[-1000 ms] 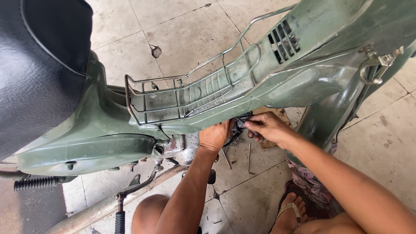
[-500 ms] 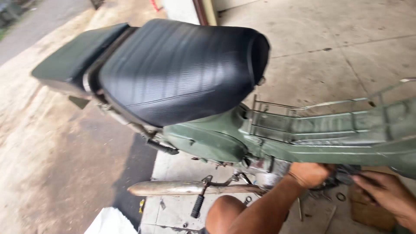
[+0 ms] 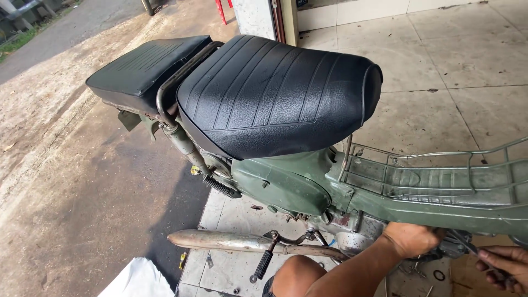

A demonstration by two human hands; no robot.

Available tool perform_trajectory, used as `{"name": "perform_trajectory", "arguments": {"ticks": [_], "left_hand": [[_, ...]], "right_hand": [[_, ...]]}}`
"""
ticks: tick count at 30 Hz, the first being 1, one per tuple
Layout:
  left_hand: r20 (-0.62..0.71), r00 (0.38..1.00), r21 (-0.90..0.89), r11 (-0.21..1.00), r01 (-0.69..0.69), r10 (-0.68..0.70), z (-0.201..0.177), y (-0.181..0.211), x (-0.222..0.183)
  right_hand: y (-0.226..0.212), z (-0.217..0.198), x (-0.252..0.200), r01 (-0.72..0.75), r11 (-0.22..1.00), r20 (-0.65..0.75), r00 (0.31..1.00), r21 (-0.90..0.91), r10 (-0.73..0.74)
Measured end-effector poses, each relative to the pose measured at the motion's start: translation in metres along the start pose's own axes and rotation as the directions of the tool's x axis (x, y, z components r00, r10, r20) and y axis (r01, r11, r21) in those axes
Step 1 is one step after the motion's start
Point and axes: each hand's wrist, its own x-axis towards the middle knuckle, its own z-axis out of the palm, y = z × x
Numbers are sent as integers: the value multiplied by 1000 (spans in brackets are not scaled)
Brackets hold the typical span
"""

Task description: Repairing the engine and carburetor of a vintage motorcycle using hand tools.

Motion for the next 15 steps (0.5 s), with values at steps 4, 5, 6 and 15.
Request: {"name": "perform_trajectory", "arguments": {"ticks": [4,5,6,15], "left_hand": [[139,990,18,1000,7,-10,5,0,-2],[-49,998,28,999,-25,27,-2,3,-3],[-53,998,24,999,-29,31,-2,0,-2],[-76,996,90,995,-35,42,2,2,-2]], "right_hand": [[-34,38,-34,-194,981,102,975,-29,196],[-41,49,-44,-248,968,102,962,-46,252],[-49,46,-43,-247,968,95,964,-45,250],[-116,107,-132,-156,987,18,987,-47,157]]}}
